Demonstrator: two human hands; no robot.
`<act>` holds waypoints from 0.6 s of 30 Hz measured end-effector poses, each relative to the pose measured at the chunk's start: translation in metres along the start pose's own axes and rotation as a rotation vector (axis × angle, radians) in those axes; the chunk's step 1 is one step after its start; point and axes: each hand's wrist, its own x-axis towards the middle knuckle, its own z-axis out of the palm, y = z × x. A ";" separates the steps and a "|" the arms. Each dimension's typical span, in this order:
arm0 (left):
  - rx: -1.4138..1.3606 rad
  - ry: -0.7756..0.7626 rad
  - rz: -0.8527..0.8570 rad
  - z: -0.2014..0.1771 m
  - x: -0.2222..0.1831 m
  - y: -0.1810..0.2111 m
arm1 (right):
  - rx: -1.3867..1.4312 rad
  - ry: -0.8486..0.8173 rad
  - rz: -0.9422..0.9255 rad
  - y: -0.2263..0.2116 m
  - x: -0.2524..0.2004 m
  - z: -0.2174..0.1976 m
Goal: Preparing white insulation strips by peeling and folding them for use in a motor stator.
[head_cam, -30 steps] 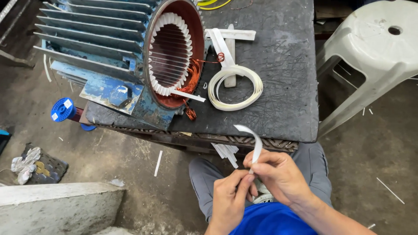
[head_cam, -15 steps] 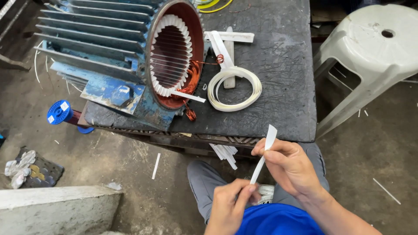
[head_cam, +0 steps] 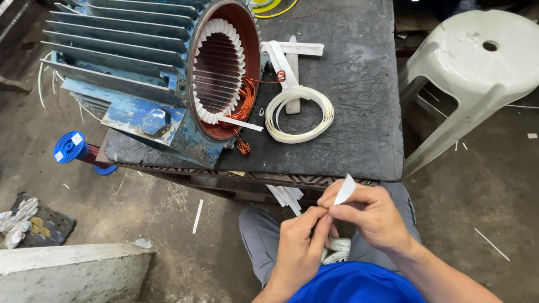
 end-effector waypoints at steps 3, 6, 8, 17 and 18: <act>0.023 0.026 0.046 0.003 -0.005 -0.004 | 0.169 -0.045 0.019 -0.014 0.001 0.007; 0.024 0.015 0.118 0.003 -0.008 -0.003 | 0.190 -0.017 0.095 -0.006 -0.003 -0.003; 0.035 0.013 0.115 0.003 -0.013 -0.004 | 0.152 -0.006 0.113 -0.004 -0.005 -0.010; 0.008 0.001 0.044 0.000 -0.027 -0.018 | 0.134 0.083 0.258 0.007 -0.007 -0.016; 0.002 -0.004 0.043 0.000 -0.028 -0.019 | 0.141 0.089 0.264 0.008 -0.007 -0.016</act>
